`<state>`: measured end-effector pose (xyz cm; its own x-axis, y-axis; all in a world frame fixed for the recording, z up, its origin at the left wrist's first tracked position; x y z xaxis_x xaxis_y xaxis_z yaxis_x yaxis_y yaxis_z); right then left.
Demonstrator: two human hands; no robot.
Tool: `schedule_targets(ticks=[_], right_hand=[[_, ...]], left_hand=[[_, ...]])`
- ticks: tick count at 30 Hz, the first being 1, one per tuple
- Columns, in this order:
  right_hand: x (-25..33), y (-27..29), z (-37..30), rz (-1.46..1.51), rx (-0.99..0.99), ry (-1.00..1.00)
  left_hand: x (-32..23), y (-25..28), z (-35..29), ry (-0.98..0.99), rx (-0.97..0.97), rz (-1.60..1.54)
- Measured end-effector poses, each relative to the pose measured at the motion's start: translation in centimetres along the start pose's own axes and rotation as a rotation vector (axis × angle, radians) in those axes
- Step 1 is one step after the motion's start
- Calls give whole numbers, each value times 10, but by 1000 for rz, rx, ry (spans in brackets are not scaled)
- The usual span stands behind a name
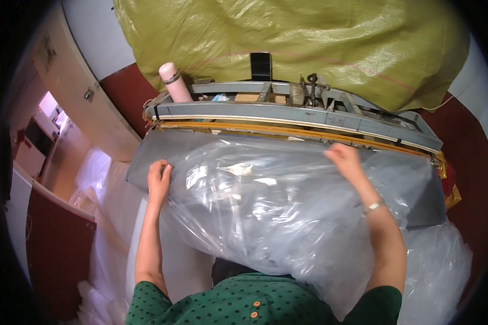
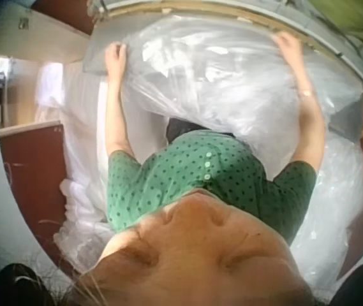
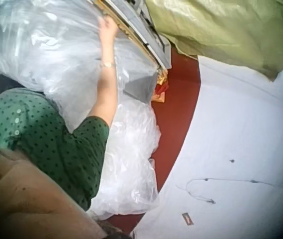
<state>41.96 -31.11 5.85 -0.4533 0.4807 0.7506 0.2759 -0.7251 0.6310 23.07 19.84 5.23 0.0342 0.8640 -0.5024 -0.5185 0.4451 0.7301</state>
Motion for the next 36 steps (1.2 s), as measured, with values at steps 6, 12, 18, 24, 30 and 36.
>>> schedule_targets(ticks=[6, 12, 18, 24, 30, 36], right_hand=[[-74, 92, -116, -273, -188, -179], [-86, 112, -154, -172, -280, -285], [-95, 108, -151, -128, -293, -272], [-94, 109, -151, -118, -290, -268], [-103, 125, -170, -152, -318, -309], [-98, 120, -163, -207, -273, -286]], left_hand=[[65, 12, -32, 226, -75, -319], [-44, -14, -139, 485, -167, -704], [-133, -100, -219, 1116, 255, -1510], [-66, -34, -141, 818, -306, -1603], [-52, 53, -37, 171, -146, -1218], [41, 14, -23, 354, -6, 291]])
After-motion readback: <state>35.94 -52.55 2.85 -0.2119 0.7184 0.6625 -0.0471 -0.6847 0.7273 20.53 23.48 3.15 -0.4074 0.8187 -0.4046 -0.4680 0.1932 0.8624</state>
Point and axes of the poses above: each hand's wrist, its own z-axis towards the middle knuckle, its own y-axis out of the back of the hand, x = y × z, the point moved 7 cm from there along z, towards the middle knuckle, and after that the axes turned 12 degrees about x, right-handed, at the moved point
